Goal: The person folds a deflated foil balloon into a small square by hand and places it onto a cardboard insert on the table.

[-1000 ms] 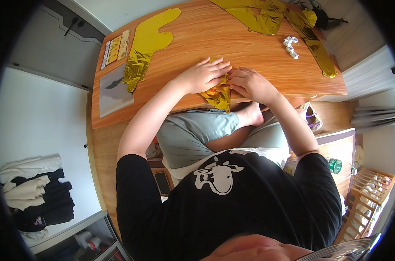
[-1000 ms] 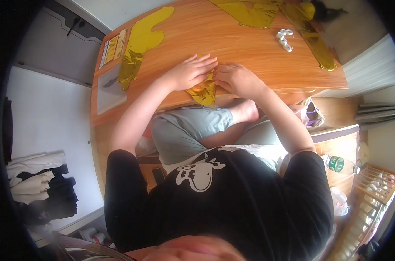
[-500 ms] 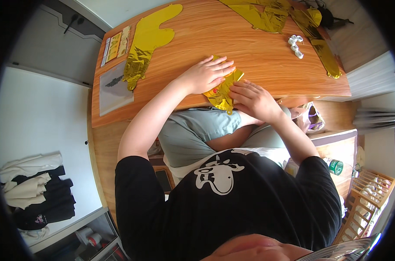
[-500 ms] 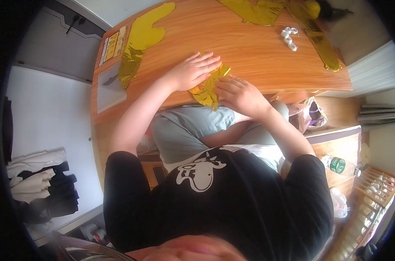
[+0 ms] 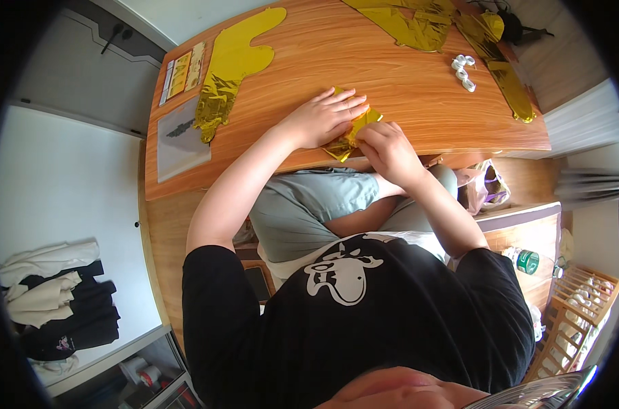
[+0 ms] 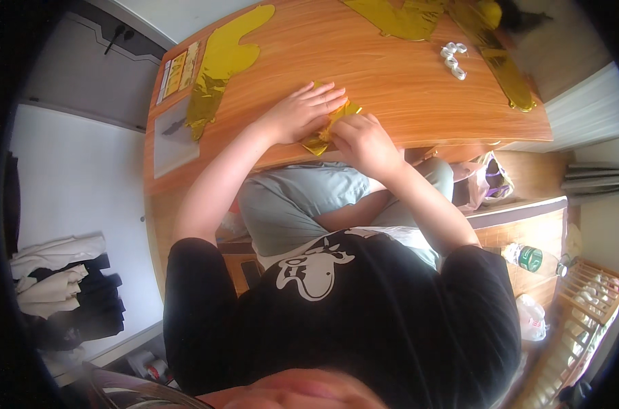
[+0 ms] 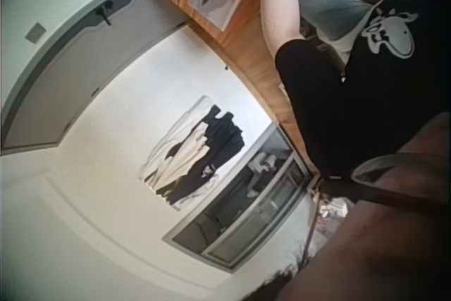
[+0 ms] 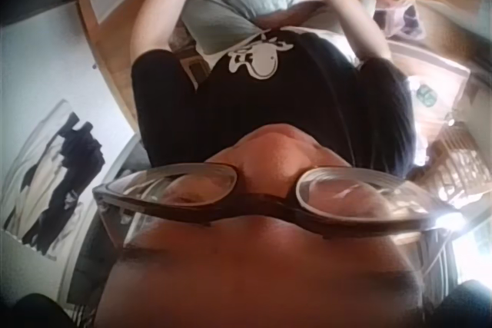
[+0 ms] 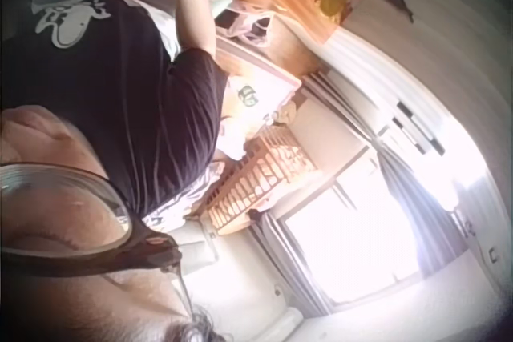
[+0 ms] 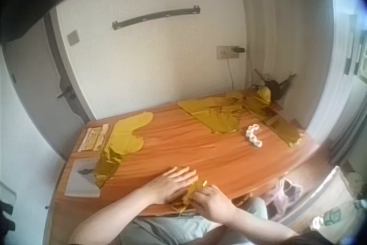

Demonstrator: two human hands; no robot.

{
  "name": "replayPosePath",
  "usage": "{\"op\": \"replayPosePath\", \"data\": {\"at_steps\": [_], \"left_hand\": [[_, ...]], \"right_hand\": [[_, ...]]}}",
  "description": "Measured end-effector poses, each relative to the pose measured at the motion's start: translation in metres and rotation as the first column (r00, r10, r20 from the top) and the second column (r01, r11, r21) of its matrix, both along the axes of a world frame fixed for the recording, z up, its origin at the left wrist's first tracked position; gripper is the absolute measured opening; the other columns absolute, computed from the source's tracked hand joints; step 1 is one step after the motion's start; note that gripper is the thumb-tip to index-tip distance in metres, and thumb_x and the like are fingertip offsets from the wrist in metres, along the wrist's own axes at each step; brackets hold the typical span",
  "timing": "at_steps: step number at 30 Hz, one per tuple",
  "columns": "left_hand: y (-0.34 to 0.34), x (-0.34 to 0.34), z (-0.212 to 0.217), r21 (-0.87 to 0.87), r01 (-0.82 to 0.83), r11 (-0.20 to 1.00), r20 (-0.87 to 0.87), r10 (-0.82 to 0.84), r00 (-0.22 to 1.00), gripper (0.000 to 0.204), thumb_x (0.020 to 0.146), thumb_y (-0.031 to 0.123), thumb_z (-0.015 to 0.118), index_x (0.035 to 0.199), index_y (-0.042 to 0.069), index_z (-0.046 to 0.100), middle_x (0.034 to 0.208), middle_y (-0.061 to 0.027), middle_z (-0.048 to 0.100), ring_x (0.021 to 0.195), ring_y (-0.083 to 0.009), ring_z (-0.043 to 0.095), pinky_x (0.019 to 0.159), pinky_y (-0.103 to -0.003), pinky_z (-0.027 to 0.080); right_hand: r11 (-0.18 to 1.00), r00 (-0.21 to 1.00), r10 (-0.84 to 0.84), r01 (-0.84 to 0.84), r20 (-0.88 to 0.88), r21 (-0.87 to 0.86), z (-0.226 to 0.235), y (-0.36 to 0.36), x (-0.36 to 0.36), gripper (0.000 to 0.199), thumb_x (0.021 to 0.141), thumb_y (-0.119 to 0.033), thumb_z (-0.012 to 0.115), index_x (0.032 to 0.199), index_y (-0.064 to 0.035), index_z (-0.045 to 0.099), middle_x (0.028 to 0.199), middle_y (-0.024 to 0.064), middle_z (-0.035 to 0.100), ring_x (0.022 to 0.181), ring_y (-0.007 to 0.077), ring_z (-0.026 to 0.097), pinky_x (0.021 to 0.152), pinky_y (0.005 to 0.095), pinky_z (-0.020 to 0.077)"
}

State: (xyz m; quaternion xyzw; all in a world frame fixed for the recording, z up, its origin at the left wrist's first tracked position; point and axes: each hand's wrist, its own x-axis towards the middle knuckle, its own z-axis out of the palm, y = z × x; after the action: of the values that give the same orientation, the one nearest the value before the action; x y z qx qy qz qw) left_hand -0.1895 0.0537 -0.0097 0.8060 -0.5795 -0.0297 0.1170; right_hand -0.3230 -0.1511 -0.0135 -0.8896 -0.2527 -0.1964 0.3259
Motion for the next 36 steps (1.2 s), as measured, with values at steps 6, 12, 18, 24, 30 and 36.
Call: {"op": "replayPosePath", "data": {"at_steps": [6,12,18,24,30,36], "left_hand": [[0.000,-0.004,0.003,0.008,-0.059,0.998,-0.080,0.060,0.995,0.071,0.094,0.005,0.057,0.160,0.021,0.037,0.167,0.0005,0.034,0.157,-0.0248,0.026,0.129,-0.049,0.019],[0.004,0.008,-0.010,-0.168,-0.197,0.966,-0.441,0.106,0.892,0.074,0.093,-0.007,0.046,0.162,0.017,0.033,0.170,-0.0062,0.026,0.158,-0.0238,0.022,0.130,-0.042,0.015],[0.020,0.016,0.015,-0.237,-0.260,0.936,-0.645,0.048,0.762,0.068,0.099,0.000,0.049,0.163,0.012,0.030,0.170,-0.0110,0.026,0.158,-0.0234,0.020,0.129,-0.040,0.015],[0.055,0.009,0.023,-0.032,-0.251,0.967,-0.188,0.241,0.952,0.074,0.099,0.027,0.063,0.163,0.012,0.029,0.169,-0.0109,0.027,0.158,-0.0276,0.022,0.129,-0.052,0.008],[0.045,-0.030,0.021,-0.110,-0.215,0.970,0.001,0.216,0.976,0.066,0.104,0.041,0.056,0.160,0.010,0.036,0.168,-0.0140,0.030,0.156,-0.0320,0.027,0.128,-0.052,0.019],[0.017,-0.093,0.001,-0.231,-0.198,0.953,0.192,0.244,0.951,0.072,0.095,0.044,0.066,0.151,0.003,0.047,0.158,-0.0213,0.043,0.147,-0.0401,0.040,0.120,-0.053,0.034]], "right_hand": [[0.983,0.986,-0.127,0.140,-0.107,0.122,0.001,0.010,0.027,0.014,0.095,-0.013,0.065,0.105,-0.0051,0.068,0.094,0.0174,0.071,0.089,0.0385,0.068,0.078,0.0474,0.0526],[0.981,0.947,-0.165,0.187,-0.276,0.056,0.007,0.010,0.049,0.021,0.099,-0.024,0.060,0.104,-0.0059,0.068,0.091,0.0208,0.071,0.088,0.0415,0.069,0.077,0.0515,0.0536],[0.979,0.922,-0.204,0.197,-0.329,-0.055,0.008,0.007,0.058,0.024,0.101,-0.025,0.059,0.107,-0.0038,0.067,0.094,0.0217,0.072,0.091,0.0412,0.069,0.079,0.0479,0.0533],[0.974,0.899,-0.227,0.208,-0.375,-0.089,0.010,0.013,0.065,0.026,0.101,-0.026,0.058,0.108,-0.0032,0.069,0.095,0.0218,0.072,0.092,0.0411,0.069,0.080,0.0476,0.0534],[0.974,0.887,-0.226,0.209,-0.402,-0.086,0.012,0.013,0.069,0.027,0.100,-0.025,0.059,0.108,-0.0019,0.070,0.095,0.0221,0.072,0.092,0.0412,0.069,0.080,0.0475,0.0535],[0.978,0.844,-0.207,0.194,-0.495,-0.078,0.014,0.005,0.083,0.031,0.095,-0.028,0.064,0.108,-0.0013,0.072,0.094,0.0222,0.073,0.090,0.0390,0.071,0.078,0.0455,0.0553]]}}
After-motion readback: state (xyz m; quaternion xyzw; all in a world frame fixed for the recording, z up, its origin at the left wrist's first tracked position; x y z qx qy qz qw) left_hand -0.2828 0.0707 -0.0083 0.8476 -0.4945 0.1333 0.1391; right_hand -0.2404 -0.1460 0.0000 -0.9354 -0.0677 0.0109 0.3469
